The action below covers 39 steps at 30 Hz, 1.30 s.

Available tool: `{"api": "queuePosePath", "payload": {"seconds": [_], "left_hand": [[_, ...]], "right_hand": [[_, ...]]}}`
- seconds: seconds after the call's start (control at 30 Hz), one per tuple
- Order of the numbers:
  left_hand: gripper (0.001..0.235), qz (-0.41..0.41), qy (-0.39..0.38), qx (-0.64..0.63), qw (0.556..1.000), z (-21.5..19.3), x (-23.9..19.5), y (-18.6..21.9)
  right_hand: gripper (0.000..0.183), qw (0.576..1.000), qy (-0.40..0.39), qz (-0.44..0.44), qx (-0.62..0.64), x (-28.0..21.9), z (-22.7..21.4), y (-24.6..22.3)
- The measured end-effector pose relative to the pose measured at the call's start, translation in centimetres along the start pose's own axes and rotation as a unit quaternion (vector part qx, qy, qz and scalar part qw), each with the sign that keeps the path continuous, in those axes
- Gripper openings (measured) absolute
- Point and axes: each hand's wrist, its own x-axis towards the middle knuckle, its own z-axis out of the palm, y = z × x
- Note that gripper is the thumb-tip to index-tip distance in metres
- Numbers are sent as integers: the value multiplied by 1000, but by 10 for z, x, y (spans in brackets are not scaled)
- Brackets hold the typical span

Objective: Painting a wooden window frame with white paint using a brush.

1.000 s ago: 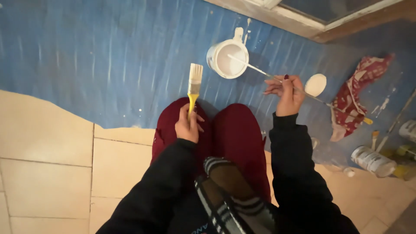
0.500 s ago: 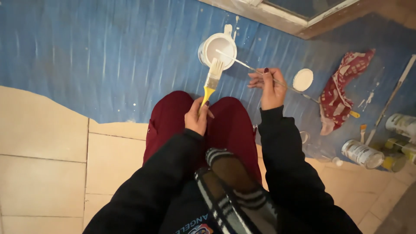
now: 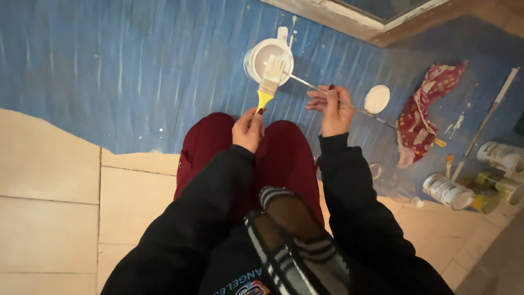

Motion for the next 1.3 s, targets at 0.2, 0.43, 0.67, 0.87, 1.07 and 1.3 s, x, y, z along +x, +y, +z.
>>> {"api": "queuePosePath", "payload": {"seconds": [0.2,0.43,0.67,0.87,1.07,1.3], "left_hand": [[22,-93,-66,-145,983,0,-19,37],[27,-196,-150,-274,929,5,-8,15],[29,-200,-153,-268,930,-3,2,15],[27,-211,-112,-241,941,-7,6,25],[26,-195,-85,-221,952,-10,15,20],[26,-183,-58,-205,960,-23,7,36]], "right_hand": [[28,1000,4,12,5,2,-2,5],[29,1000,7,29,11,0,-3,2],[27,1000,2,11,5,-6,-5,-14],[25,1000,-6,0,-19,-9,-17,-36],[26,1000,8,1,-27,-11,-30,-42],[32,996,78,33,27,9,-24,-10]]}}
